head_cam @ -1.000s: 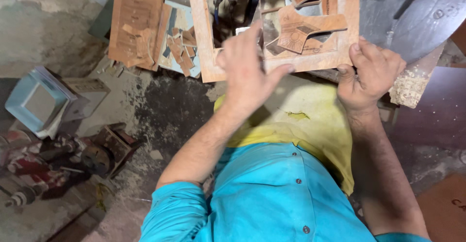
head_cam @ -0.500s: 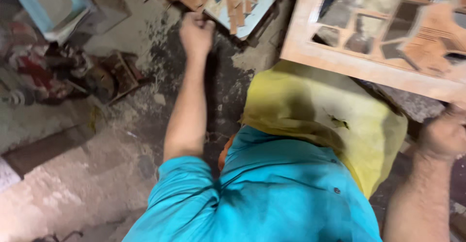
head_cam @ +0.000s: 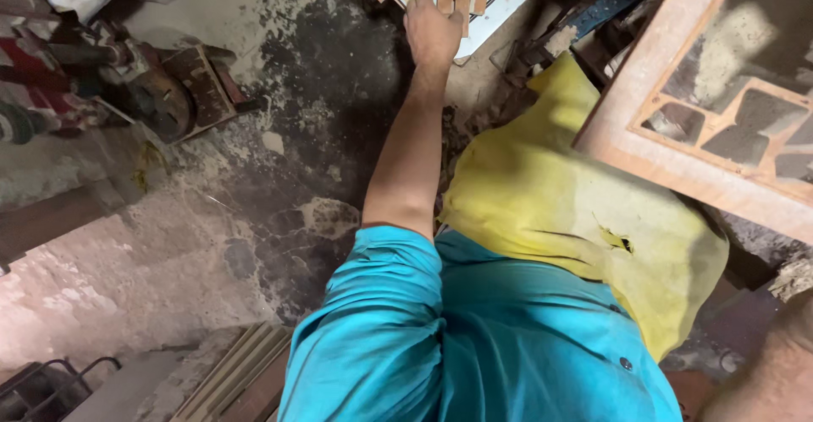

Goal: The person guides a patterned wooden panel on a scroll saw, cutting out decorative shapes along printed lines. They reposition the panel repeatedly, remove the cut pieces from the frame, stack them on a side table, and finally brush dust off the panel.

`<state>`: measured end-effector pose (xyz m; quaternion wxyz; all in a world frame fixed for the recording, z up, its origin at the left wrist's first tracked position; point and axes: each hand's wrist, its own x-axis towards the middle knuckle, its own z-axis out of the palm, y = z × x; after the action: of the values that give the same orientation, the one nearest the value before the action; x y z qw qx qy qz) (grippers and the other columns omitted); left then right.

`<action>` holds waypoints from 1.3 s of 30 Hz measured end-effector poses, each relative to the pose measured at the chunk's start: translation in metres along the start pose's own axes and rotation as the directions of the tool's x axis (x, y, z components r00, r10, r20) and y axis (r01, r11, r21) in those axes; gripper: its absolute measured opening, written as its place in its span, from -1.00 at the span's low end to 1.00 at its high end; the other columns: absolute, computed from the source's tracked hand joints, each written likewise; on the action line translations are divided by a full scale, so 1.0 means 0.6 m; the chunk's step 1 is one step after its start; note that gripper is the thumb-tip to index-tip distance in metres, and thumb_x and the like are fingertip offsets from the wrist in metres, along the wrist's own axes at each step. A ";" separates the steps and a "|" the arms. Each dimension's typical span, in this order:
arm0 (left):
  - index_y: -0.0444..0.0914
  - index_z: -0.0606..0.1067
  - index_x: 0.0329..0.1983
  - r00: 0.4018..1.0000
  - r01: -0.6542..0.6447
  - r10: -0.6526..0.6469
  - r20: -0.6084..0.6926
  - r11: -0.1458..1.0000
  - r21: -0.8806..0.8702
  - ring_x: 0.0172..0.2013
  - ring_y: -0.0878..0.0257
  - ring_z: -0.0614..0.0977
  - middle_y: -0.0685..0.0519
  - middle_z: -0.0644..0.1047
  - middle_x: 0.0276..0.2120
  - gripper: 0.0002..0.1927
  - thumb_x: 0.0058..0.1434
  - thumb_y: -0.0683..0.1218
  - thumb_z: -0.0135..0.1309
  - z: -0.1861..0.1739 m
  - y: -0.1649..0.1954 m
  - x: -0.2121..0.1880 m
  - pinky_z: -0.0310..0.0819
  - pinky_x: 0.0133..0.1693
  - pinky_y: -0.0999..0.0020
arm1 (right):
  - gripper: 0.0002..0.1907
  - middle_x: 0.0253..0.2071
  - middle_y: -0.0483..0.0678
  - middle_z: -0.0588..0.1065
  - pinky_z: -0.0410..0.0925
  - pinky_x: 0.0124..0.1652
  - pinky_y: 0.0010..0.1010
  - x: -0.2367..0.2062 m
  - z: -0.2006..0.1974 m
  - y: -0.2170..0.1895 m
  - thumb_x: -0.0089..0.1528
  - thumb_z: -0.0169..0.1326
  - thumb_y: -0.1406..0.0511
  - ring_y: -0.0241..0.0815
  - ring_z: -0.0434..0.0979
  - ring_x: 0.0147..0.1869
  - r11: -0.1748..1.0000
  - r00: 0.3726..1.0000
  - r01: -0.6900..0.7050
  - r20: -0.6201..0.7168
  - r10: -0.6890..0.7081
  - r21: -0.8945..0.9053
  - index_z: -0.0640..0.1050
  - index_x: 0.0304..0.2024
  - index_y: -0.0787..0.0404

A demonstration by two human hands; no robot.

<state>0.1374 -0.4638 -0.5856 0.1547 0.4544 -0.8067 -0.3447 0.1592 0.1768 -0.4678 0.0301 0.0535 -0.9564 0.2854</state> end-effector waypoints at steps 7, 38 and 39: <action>-0.14 0.40 0.25 0.976 -0.218 0.215 0.035 0.970 0.111 0.18 -0.14 0.43 -0.13 0.44 0.11 -0.30 -0.01 -0.12 0.34 0.010 0.008 0.041 0.33 0.21 -0.02 | -0.62 -0.01 0.26 0.58 0.43 -0.06 -0.11 -0.023 -0.006 0.020 0.60 0.03 0.20 0.14 0.57 -0.05 0.997 0.997 -0.070 0.014 0.070 -0.025 0.54 0.04 0.49; -0.28 0.53 -0.03 0.776 -0.574 0.415 0.474 0.776 0.260 0.01 -0.21 0.56 -0.24 0.56 -0.03 -0.69 0.16 -0.29 -0.05 0.025 0.165 0.214 0.47 -0.02 -0.02 | -0.70 0.05 0.19 0.57 0.40 -0.01 -0.20 -0.038 0.008 0.008 0.55 0.03 0.22 0.10 0.56 0.00 0.991 0.985 -0.126 -0.116 0.130 0.036 0.53 0.09 0.38; -0.29 0.54 -0.08 0.733 -0.642 0.454 0.507 0.709 0.293 -0.01 -0.21 0.57 -0.24 0.57 -0.06 -0.71 0.14 -0.29 -0.04 0.028 0.173 0.222 0.47 -0.03 -0.02 | -0.71 0.05 0.19 0.57 0.40 -0.01 -0.21 -0.028 0.012 -0.003 0.55 0.03 0.22 0.10 0.56 0.00 0.993 0.985 -0.109 -0.130 0.114 0.047 0.53 0.09 0.37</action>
<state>-0.0090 -0.5322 -0.5339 -0.0249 0.1305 -0.9765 -0.1698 0.1758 0.1726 -0.4743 0.0764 -0.0185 -0.9480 0.3085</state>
